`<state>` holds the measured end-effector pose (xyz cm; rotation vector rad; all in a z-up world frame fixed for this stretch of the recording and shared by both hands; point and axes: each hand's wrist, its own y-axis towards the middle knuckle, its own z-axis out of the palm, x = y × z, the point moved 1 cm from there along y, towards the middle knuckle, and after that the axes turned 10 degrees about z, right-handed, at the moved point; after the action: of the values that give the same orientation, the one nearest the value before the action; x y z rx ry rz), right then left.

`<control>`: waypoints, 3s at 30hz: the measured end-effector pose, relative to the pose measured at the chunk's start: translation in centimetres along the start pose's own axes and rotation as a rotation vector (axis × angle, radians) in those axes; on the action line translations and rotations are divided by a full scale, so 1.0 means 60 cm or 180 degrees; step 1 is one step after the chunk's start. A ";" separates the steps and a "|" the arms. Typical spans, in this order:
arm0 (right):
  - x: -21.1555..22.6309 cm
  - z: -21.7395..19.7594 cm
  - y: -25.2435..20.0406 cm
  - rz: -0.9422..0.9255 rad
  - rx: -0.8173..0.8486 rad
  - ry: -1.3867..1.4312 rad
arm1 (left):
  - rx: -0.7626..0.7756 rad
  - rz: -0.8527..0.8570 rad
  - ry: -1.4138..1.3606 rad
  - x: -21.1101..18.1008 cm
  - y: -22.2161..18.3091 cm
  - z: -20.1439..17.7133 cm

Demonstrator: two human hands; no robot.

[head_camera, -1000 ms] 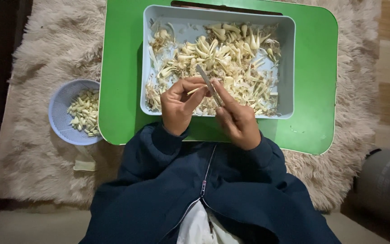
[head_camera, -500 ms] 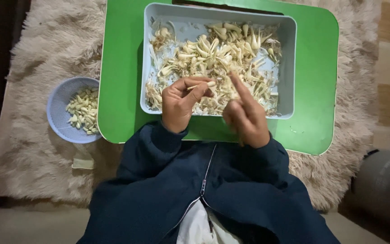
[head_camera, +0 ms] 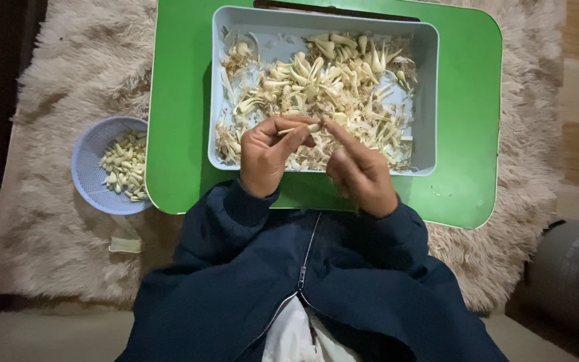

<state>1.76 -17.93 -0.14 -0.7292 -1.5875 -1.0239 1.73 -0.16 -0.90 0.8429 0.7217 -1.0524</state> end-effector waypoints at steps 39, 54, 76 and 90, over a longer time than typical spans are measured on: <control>0.026 -0.024 -0.002 0.0251 0.0106 0.0091 | 0.0336 -0.0194 -0.0560 -0.006 0.003 0.000; 0.021 -0.041 -0.067 0.0502 0.0383 -0.0889 | 0.0423 0.0964 0.1841 -0.093 -0.074 -0.081; -0.034 0.093 -0.080 -0.0336 0.0574 -0.4573 | 0.0498 0.1378 0.4868 0.008 -0.186 -0.154; 0.023 0.062 -0.043 -0.0136 0.0869 -0.3541 | -0.0519 0.1534 0.5383 -0.105 -0.113 -0.355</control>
<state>-2.44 -15.81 0.30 -1.1661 -2.6181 -0.3624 -9.04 19.25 -7.84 1.5902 1.8050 0.4034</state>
